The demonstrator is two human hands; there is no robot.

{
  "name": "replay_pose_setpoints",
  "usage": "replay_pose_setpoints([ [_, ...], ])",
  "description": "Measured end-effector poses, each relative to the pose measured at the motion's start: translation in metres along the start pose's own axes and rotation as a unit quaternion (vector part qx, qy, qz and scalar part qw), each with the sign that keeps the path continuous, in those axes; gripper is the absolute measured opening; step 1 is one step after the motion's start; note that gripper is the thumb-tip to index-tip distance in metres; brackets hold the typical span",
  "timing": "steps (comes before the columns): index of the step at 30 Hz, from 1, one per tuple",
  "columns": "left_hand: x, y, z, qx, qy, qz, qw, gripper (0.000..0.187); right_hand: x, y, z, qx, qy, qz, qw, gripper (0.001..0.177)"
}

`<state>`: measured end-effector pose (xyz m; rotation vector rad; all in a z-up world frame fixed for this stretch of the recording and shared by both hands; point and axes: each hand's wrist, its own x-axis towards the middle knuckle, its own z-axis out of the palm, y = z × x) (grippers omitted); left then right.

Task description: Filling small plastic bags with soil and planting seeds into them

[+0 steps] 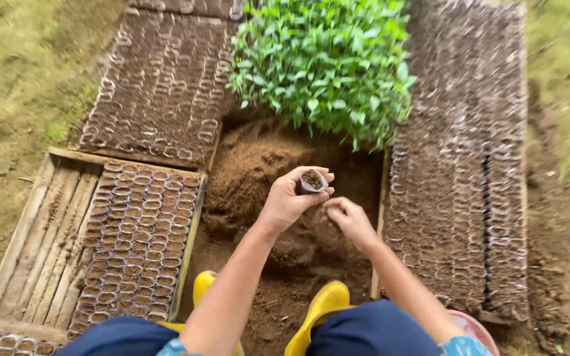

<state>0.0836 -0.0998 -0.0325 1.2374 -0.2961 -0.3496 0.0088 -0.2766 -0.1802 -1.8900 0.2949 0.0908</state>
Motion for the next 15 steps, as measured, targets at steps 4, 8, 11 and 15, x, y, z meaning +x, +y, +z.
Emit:
replay_pose_setpoints([
  [4, 0.006, 0.030, 0.004, 0.157, -0.050, -0.004, 0.986, 0.042, -0.009, -0.131, -0.058, 0.324, 0.040, 0.047, 0.944, 0.021],
  [8, 0.000, 0.042, 0.005, 0.202, -0.081, 0.009, 0.976, 0.046, -0.027, -0.237, -0.099, 0.415, 0.028, -0.032, 0.909, 0.015],
  [11, -0.016, 0.062, 0.008, 0.155, -0.122, -0.059, 0.979, 0.044, -0.037, -0.277, -0.099, 0.456, 0.001, -0.056, 0.888, 0.016],
  [15, -0.028, 0.075, 0.009, -0.008, -0.136, -0.103, 0.985, 0.047, -0.056, -0.303, -0.069, 0.467, -0.020, -0.034, 0.883, 0.015],
])
